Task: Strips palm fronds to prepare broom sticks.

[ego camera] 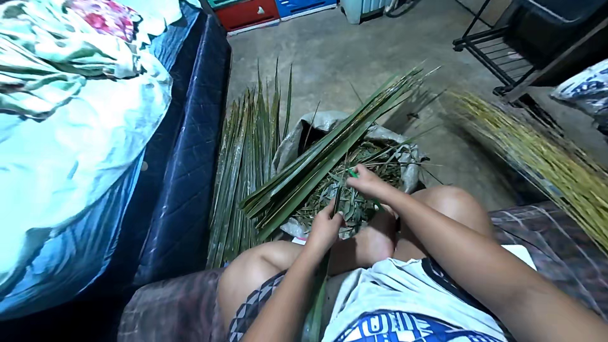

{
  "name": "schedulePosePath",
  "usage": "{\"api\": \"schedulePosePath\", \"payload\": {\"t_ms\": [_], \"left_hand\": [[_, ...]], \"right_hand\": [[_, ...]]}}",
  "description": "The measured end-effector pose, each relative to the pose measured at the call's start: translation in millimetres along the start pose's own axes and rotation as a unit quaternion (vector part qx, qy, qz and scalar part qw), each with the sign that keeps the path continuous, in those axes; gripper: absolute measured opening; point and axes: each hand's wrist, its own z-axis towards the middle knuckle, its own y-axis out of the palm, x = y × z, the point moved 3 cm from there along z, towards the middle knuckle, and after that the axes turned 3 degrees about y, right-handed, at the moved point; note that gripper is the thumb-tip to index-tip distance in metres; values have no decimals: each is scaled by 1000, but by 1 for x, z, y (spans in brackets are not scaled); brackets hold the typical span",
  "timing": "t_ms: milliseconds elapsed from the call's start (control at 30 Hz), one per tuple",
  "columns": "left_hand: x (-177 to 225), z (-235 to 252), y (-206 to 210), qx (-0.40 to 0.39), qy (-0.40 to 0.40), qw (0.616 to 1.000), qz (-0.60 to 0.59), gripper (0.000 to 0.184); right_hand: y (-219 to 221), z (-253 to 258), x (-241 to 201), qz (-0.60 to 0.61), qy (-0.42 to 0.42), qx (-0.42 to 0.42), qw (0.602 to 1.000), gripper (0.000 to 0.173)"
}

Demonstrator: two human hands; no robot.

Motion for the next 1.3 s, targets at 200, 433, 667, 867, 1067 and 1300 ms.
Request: {"api": "schedulePosePath", "payload": {"t_ms": [200,433,667,867,1067,1300], "left_hand": [[-6,-1,-12,64,3,997,47,38],[2,-13,-16,121,27,987,105,50],[12,-38,1,157,51,979,117,48],[10,-41,0,200,74,971,112,45],[9,-41,0,226,55,966,110,41],[6,-48,7,215,70,968,108,44]], "right_hand": [[36,-53,-2,-191,-144,-129,962,40],[43,-76,-8,-281,-133,-60,949,34],[4,-54,-11,-270,-96,99,953,31],[6,-72,-10,-201,-137,3,970,32],[41,-94,-8,-245,-173,-68,951,34],[3,-49,-10,-249,-93,108,958,29]]}}
